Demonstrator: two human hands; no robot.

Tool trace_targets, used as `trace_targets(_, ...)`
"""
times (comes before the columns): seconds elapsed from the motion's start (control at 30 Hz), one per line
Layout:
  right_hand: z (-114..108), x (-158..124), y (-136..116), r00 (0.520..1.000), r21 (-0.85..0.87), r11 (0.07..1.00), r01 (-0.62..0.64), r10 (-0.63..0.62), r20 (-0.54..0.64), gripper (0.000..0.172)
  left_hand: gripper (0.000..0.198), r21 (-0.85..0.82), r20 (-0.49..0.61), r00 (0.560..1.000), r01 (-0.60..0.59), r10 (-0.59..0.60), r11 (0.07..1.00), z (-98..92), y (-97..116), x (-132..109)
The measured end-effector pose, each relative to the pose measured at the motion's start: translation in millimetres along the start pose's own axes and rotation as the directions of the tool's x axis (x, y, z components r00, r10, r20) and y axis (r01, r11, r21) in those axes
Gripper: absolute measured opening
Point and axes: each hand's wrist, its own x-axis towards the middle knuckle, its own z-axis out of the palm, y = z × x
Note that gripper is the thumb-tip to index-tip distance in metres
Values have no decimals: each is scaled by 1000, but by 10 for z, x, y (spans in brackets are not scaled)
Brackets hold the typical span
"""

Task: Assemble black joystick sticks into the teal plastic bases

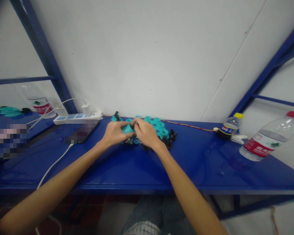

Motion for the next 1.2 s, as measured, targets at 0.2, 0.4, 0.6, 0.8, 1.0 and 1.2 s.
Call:
trace_targets(0.2, 25, 6, 46, 998, -63, 998, -25, 21, -59, 24, 49, 36, -30, 999, -29, 30, 999, 22, -40, -10)
trace_targets(0.4, 9, 22, 124, 996, 35, 999, -4, 7, -88, 18, 49, 4, -21, 999, -46, 46, 999, 41, -52, -1)
trace_targets(0.6, -8, 2, 80, 984, 15, 988, -152, 153, -95, 28, 46, -27, -44, 994, -102, 100, 994, 53, -110, 9)
trace_targets(0.8, -13, 15, 76, 980, 76, 982, -173, 179, -83, 25, 46, -50, -72, 977, -205, 201, 977, 73, -136, -9)
trace_targets(1.0, -30, 16, 87, 995, 173, 982, -72, 82, -51, 22, 47, -41, -27, 971, -237, 236, 971, 70, -159, -2)
trace_targets(1.2, 9, 11, 102, 989, 55, 997, -50, 58, -139, 29, 44, 38, 60, 959, -280, 278, 959, 84, -180, -3)
